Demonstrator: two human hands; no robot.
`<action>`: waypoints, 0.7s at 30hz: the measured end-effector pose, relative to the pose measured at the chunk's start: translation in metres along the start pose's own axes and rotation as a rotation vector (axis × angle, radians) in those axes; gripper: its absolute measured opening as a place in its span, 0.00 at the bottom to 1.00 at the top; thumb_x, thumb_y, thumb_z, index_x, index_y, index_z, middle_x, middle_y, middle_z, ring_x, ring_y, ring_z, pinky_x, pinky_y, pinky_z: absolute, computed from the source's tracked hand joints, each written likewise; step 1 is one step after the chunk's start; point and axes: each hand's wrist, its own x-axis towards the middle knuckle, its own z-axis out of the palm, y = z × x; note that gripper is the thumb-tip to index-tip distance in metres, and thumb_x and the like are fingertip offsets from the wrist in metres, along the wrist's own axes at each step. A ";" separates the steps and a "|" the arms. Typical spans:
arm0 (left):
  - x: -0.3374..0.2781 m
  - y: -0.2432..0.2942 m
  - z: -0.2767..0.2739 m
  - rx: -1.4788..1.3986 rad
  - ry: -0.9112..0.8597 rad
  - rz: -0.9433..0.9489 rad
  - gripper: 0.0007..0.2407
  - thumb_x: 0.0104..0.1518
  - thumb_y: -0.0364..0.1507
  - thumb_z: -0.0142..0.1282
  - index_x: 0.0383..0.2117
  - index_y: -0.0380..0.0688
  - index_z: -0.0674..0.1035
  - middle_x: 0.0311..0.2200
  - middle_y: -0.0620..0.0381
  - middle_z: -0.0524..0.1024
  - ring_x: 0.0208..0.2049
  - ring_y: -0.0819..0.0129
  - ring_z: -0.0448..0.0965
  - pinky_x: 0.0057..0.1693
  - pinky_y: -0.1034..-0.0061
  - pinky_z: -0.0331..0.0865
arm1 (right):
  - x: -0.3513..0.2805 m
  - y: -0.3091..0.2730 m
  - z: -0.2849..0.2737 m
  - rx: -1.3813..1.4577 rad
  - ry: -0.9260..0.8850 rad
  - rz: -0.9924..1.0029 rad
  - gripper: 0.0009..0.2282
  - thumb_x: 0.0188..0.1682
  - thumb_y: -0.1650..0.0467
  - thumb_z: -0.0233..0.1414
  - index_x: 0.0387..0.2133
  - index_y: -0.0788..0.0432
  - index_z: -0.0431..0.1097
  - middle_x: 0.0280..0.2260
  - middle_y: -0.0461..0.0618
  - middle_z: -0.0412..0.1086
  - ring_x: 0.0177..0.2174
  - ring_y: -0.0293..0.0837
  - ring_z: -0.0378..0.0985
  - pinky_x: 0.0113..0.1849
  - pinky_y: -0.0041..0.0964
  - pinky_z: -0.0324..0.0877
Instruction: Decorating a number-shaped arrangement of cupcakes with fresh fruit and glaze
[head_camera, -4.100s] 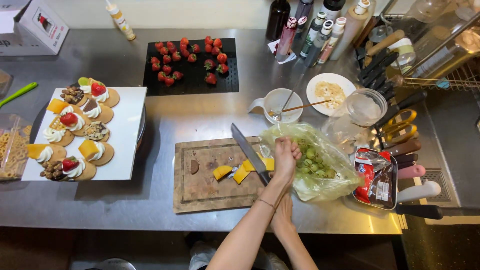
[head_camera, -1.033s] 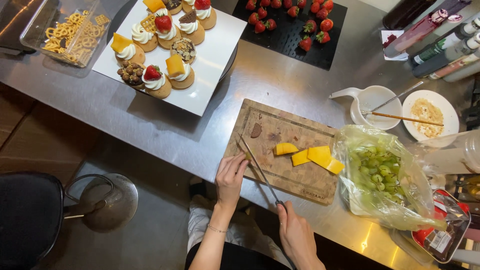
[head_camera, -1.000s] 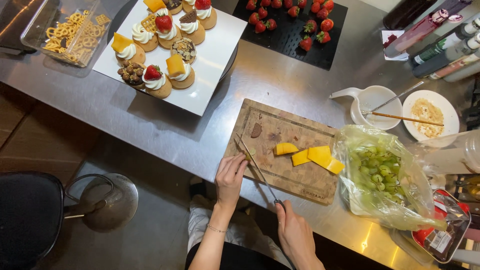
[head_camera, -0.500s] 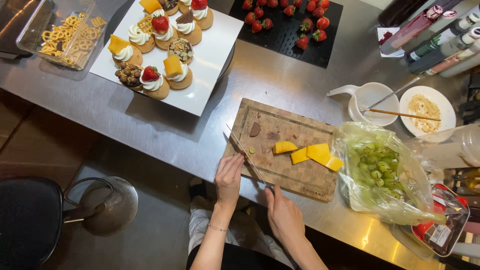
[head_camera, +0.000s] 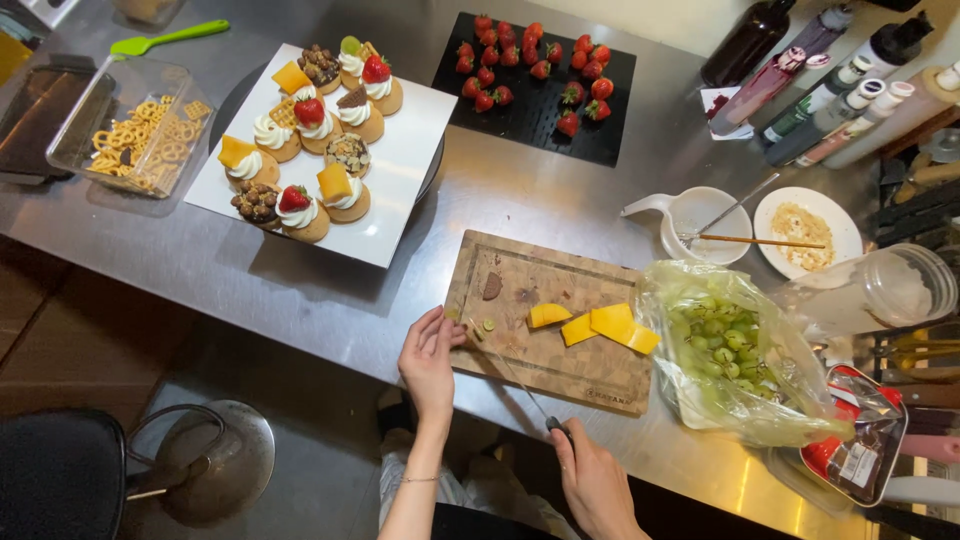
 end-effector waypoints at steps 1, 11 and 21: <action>0.002 0.006 0.002 -0.002 -0.004 0.007 0.10 0.61 0.23 0.55 0.47 0.31 0.78 0.37 0.42 0.81 0.34 0.60 0.86 0.44 0.76 0.82 | 0.005 0.007 -0.005 0.003 0.007 -0.003 0.16 0.56 0.51 0.33 0.39 0.44 0.60 0.31 0.54 0.77 0.36 0.64 0.77 0.36 0.51 0.67; 0.009 0.021 0.000 0.688 -0.427 0.096 0.10 0.60 0.30 0.57 0.44 0.42 0.80 0.39 0.54 0.78 0.41 0.66 0.81 0.49 0.74 0.74 | 0.072 0.042 -0.039 -0.200 0.645 0.003 0.19 0.56 0.56 0.42 0.53 0.53 0.62 0.39 0.52 0.68 0.35 0.52 0.74 0.28 0.48 0.73; 0.053 -0.012 -0.007 0.904 -0.702 0.261 0.09 0.52 0.30 0.67 0.34 0.46 0.78 0.35 0.59 0.75 0.31 0.67 0.78 0.42 0.75 0.72 | 0.068 0.011 -0.113 0.606 0.771 -0.178 0.13 0.54 0.72 0.49 0.51 0.62 0.67 0.40 0.54 0.74 0.35 0.44 0.78 0.35 0.32 0.79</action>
